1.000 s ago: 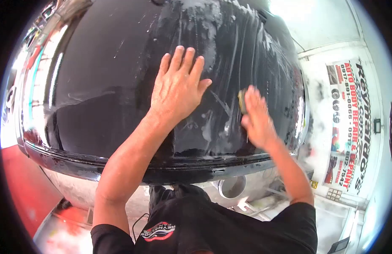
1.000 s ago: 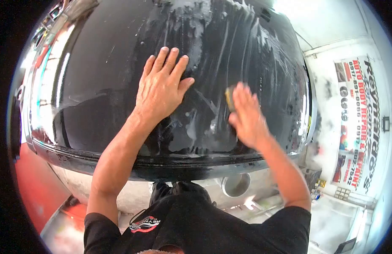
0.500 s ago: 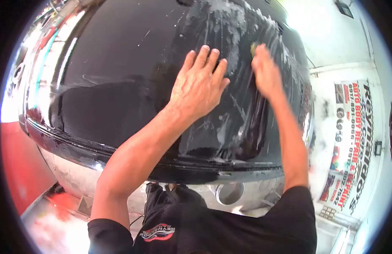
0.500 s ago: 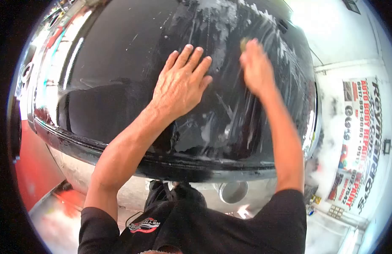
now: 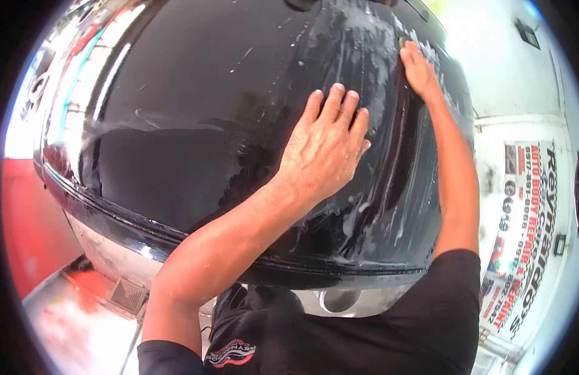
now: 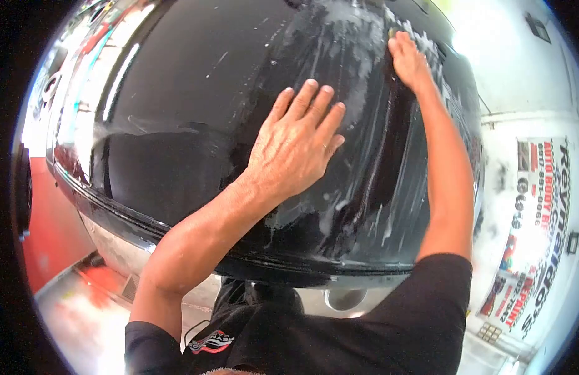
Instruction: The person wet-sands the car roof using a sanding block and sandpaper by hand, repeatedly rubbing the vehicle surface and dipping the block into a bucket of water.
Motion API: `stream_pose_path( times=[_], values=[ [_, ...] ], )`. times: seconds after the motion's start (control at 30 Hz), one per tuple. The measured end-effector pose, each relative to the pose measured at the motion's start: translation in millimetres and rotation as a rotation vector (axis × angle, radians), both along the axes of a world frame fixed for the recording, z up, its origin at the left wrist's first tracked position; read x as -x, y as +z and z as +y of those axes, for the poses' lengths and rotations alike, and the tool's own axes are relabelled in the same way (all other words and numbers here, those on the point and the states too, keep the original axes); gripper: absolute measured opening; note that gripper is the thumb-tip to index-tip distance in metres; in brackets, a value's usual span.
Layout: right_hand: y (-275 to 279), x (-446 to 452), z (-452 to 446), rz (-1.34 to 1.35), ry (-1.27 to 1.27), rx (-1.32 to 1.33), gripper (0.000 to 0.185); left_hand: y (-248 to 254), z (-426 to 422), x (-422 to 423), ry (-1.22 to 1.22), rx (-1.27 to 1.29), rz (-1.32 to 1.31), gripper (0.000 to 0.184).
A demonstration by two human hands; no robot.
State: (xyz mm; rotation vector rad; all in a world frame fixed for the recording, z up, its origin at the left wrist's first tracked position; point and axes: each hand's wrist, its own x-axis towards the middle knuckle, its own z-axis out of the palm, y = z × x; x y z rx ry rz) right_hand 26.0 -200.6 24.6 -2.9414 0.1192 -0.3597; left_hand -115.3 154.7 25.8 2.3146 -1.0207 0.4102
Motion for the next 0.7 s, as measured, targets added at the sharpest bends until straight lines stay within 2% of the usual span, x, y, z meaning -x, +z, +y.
stream_pose_path(
  times=[0.07,0.1,0.17,0.2,0.23,0.3,0.4,0.5,0.53,0.63,0.7],
  values=[
    [20.2,-42.5,2.1,0.171,-0.099,0.071,0.064,-1.2,1.3,-1.1,-0.001,0.014,-0.004,0.044],
    [9.0,-36.1,3.5,-0.035,-0.046,0.037,0.06,-1.9,2.5,1.0,0.012,-0.002,-0.013,0.043],
    [7.9,7.2,29.3,0.026,-0.005,0.127,0.058,0.1,1.4,-0.2,0.016,-0.02,-0.033,0.043],
    [17.0,34.4,55.1,0.047,0.015,0.177,0.057,1.8,1.0,-1.9,0.02,-0.017,-0.043,0.042],
    [28.0,87.2,95.0,0.043,0.042,0.068,0.055,1.5,1.2,-0.2,0.021,-0.015,-0.045,0.042],
    [20.8,191.9,137.2,0.023,0.189,0.051,0.058,2.7,1.5,1.5,0.023,-0.046,-0.06,0.042],
    [29.7,317.5,190.4,0.238,0.282,-0.035,0.064,1.8,-0.9,2.4,0.027,-0.048,-0.067,0.042],
    [28.4,314.7,173.3,0.3,0.333,0.047,0.07,6.8,-0.4,2.9,0.018,-0.04,-0.042,0.044],
    [35.8,285.2,165.4,0.318,0.265,0.042,0.072,6.6,-0.8,2.7,0.023,-0.045,-0.026,0.044],
    [21.8,160.1,95.7,0.124,0.202,0.015,0.059,5.2,0.3,0.2,0.009,-0.012,-0.003,0.047],
    [8.3,59.4,36.7,0.055,0.091,-0.035,0.061,2.8,0.7,-0.8,0.008,-0.011,-0.007,0.046]
  ],
)
